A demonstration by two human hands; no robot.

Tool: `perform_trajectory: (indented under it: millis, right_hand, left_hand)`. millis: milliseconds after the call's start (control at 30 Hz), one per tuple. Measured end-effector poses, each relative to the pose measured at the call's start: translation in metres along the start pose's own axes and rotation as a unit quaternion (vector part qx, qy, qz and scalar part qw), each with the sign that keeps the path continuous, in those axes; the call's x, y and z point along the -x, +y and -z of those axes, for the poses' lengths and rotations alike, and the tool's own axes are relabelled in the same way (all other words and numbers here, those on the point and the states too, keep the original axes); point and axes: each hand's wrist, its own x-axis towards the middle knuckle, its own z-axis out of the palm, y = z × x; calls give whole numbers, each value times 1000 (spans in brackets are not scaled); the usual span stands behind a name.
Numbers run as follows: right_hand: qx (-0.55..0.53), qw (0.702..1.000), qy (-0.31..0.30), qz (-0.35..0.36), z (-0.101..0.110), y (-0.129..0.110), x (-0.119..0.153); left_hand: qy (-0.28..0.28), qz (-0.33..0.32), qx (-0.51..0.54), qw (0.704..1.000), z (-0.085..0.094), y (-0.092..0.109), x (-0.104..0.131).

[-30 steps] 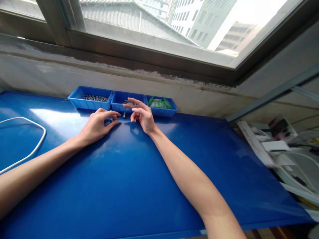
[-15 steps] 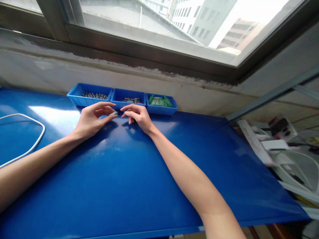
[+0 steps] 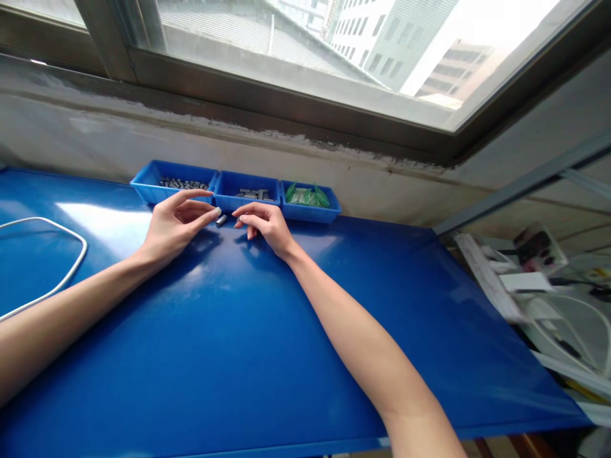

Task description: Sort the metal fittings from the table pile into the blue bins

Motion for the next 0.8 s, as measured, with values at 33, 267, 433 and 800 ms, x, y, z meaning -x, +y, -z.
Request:
perform_trajectory:
  millis: [33, 267, 433, 800]
  right_hand:
    - [-1, 1000, 0, 0, 0, 0, 0]
    - [6, 1000, -8, -3, 0, -1, 0]
    - [11, 998, -55, -11, -2, -7, 3]
    - [-17, 1000, 3, -23, 3, -4, 1]
  left_hand:
    - [-2, -2, 0, 1000, 0, 0, 0]
    - [-21, -3, 16, 1000, 0, -2, 0]
    - [-46, 3, 30, 998, -1, -1, 1]
    - [-55, -42, -23, 997, -3, -5, 2]
